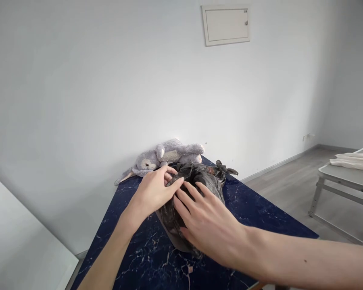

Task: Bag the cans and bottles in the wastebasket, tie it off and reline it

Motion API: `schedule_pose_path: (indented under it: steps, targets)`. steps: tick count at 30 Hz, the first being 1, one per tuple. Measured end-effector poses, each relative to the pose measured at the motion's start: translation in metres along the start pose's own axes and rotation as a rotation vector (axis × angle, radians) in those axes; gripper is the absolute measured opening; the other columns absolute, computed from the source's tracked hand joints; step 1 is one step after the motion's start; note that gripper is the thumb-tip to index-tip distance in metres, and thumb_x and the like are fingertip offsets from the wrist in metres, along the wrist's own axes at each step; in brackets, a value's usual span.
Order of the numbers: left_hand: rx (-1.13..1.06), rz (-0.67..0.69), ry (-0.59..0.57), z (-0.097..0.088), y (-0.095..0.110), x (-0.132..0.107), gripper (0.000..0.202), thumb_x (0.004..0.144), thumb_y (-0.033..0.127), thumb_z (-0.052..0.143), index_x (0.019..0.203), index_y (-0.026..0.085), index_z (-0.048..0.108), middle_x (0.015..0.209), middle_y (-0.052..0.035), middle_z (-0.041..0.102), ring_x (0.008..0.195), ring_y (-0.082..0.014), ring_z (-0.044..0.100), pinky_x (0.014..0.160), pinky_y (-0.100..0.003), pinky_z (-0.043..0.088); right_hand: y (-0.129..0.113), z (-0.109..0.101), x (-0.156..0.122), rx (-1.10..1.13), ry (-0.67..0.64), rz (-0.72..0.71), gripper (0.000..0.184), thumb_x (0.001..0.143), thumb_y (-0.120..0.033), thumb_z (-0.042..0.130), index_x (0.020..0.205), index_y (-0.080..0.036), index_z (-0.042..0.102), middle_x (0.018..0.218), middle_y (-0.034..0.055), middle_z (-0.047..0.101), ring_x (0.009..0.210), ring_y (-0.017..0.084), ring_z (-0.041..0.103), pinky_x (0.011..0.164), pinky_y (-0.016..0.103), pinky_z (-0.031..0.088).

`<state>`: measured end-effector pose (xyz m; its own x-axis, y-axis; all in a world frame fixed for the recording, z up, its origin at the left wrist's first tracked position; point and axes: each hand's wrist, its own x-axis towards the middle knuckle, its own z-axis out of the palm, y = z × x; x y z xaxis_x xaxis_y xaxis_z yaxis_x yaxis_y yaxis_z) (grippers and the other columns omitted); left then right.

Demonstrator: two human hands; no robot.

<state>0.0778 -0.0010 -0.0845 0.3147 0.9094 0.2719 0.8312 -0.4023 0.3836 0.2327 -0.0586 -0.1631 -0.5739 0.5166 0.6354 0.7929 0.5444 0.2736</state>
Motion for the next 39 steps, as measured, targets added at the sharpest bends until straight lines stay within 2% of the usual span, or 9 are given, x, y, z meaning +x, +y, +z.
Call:
schedule_pose_path:
  steps: [4,11,15,19,21,24,28,35,39]
  targets:
    - [0.036,0.025,0.082,-0.003,-0.013,0.001,0.03,0.097,0.047,0.057,0.116,0.029,0.072,0.102,-0.004,0.08,0.094,-0.0271,0.075,0.078,-0.035,0.055,-0.008,-0.003,-0.018,0.056,0.076,-0.015,0.063,0.098,-0.027,0.063,0.155,-0.003,0.048,0.158,0.0231,0.053,0.144,0.043,0.051,0.111,0.06,0.054]
    - [0.088,-0.069,0.51,-0.018,-0.061,-0.01,0.033,0.099,0.046,0.051,0.121,0.025,0.065,0.101,-0.0041,0.076,0.08,-0.0234,0.071,0.078,-0.033,0.052,0.002,-0.001,-0.036,0.208,0.208,-0.083,0.041,0.101,-0.014,0.052,0.142,-0.01,0.058,0.149,0.0168,0.062,0.14,0.034,0.056,0.105,0.047,0.059]
    - [0.228,-0.234,0.37,-0.023,-0.11,-0.006,0.035,0.096,0.043,0.049,0.121,0.022,0.062,0.101,-0.0078,0.076,0.089,-0.0294,0.072,0.085,-0.04,0.053,0.023,0.004,-0.032,0.541,0.335,0.039,0.023,0.103,-0.019,0.053,0.124,-0.018,0.064,0.122,0.0104,0.075,0.111,0.023,0.07,0.092,0.038,0.062]
    - [0.244,-0.212,0.4,-0.022,-0.131,0.005,0.048,0.093,0.049,0.051,0.126,0.015,0.061,0.121,-0.0177,0.071,0.107,-0.0317,0.071,0.094,-0.042,0.055,0.065,0.018,-0.012,0.818,0.356,0.48,0.019,0.105,-0.033,0.051,0.111,-0.022,0.065,0.111,0.0091,0.075,0.1,0.022,0.071,0.089,0.041,0.061]
    - [0.12,-0.15,0.399,-0.023,-0.126,0.014,0.056,0.095,0.057,0.051,0.13,0.015,0.061,0.132,-0.0193,0.069,0.116,-0.0303,0.07,0.099,-0.039,0.055,0.09,0.032,0.002,0.872,0.27,0.613,0.029,0.103,-0.043,0.054,0.119,-0.021,0.065,0.124,0.013,0.072,0.109,0.025,0.07,0.09,0.042,0.061]
    - [-0.036,-0.16,0.095,-0.028,-0.113,0.03,0.061,0.092,0.07,0.056,0.123,0.019,0.069,0.133,-0.0159,0.073,0.119,-0.032,0.07,0.097,-0.037,0.055,0.123,0.058,0.02,0.867,0.086,0.665,0.056,0.096,-0.051,0.064,0.141,-0.018,0.057,0.143,0.02,0.062,0.127,0.031,0.064,0.101,0.048,0.057]
    - [-0.089,-0.123,-0.092,-0.034,-0.111,0.042,0.061,0.083,0.079,0.064,0.103,0.023,0.078,0.127,-0.013,0.078,0.121,-0.0356,0.07,0.095,-0.037,0.055,0.15,0.084,0.031,0.952,-0.208,0.586,0.052,0.089,-0.064,0.071,0.114,-0.018,0.072,0.113,0.0144,0.076,0.098,0.027,0.072,0.085,0.041,0.057]
    - [-0.147,-0.116,0.263,-0.007,-0.155,0.06,0.059,0.086,0.077,0.059,0.099,0.021,0.072,0.117,-0.0122,0.08,0.113,-0.0316,0.073,0.096,-0.036,0.055,0.161,0.123,0.047,0.917,0.052,0.666,0.048,0.096,-0.063,0.057,0.084,-0.019,0.068,0.081,0.0048,0.072,0.077,0.02,0.064,0.068,0.031,0.047]
    - [-0.088,-0.173,0.309,0.024,-0.182,0.071,0.044,0.085,0.064,0.061,0.085,0.021,0.069,0.101,-0.014,0.082,0.105,-0.0353,0.075,0.089,-0.04,0.057,0.165,0.146,0.061,0.913,-0.056,0.712,0.027,0.087,-0.043,0.074,0.078,-0.018,0.072,0.075,0.0041,0.073,0.074,0.021,0.067,0.068,0.031,0.049]
